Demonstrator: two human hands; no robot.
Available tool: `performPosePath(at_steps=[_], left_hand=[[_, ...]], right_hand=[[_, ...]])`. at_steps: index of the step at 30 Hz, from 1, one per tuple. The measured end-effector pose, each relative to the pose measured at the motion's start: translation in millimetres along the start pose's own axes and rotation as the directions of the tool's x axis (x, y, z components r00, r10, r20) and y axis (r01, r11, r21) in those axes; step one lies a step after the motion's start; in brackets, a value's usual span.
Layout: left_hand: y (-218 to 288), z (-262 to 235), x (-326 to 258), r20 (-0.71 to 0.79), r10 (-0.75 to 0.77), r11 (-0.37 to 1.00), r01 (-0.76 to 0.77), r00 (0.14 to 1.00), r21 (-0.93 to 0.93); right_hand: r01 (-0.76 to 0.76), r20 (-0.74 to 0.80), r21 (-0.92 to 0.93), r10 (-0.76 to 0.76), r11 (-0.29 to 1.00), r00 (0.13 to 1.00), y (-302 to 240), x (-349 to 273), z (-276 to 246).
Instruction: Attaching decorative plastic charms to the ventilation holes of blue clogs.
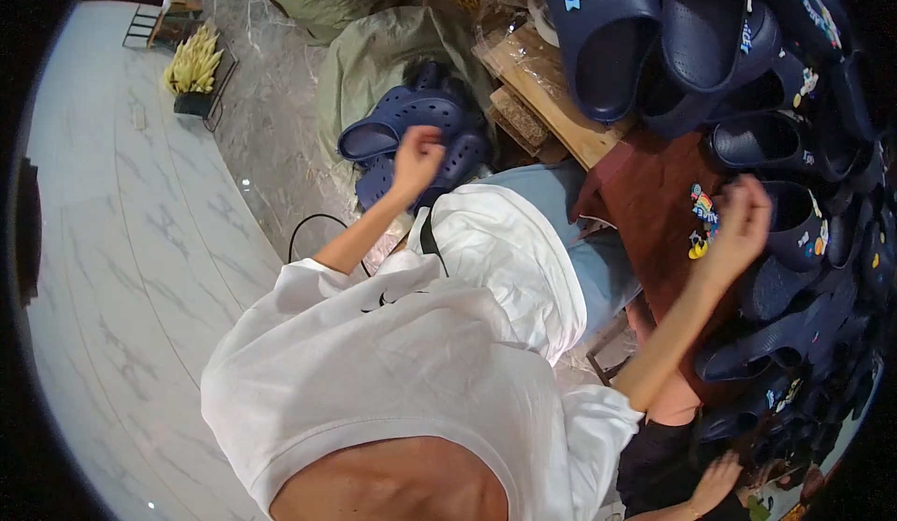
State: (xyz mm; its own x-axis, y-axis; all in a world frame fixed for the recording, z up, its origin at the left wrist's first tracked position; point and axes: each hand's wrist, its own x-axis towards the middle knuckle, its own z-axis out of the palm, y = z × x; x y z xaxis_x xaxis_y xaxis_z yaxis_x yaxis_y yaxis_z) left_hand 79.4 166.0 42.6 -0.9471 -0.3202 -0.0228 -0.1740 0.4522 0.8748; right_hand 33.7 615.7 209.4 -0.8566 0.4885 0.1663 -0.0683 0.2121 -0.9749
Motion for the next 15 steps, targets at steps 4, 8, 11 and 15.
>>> performPosePath(at_steps=[4,8,11,15], left_hand=[[-67.5,-28.3,26.3,-0.445,0.069,0.872,0.163,0.893,0.462],[-107.1,-20.9,51.0,-0.461,-0.518,0.761,0.634,0.721,0.137],[-162.2,-39.2,54.1,-0.186,-0.486,0.873,0.461,0.854,-0.16],[-163.7,-45.9,68.7,-0.182,-0.31,0.949,0.315,0.933,0.0]], right_hand=[[-0.081,0.144,-0.083,0.092,0.993,0.985,20.2,-87.1,23.5],[-0.087,0.046,-0.152,0.095,0.984,0.994,38.3,-120.6,19.6],[-0.105,0.046,-0.182,0.115,0.978,0.992,49.7,-131.5,22.4],[-0.028,0.023,-0.272,0.036,0.962,0.999,34.8,-135.0,21.8]])
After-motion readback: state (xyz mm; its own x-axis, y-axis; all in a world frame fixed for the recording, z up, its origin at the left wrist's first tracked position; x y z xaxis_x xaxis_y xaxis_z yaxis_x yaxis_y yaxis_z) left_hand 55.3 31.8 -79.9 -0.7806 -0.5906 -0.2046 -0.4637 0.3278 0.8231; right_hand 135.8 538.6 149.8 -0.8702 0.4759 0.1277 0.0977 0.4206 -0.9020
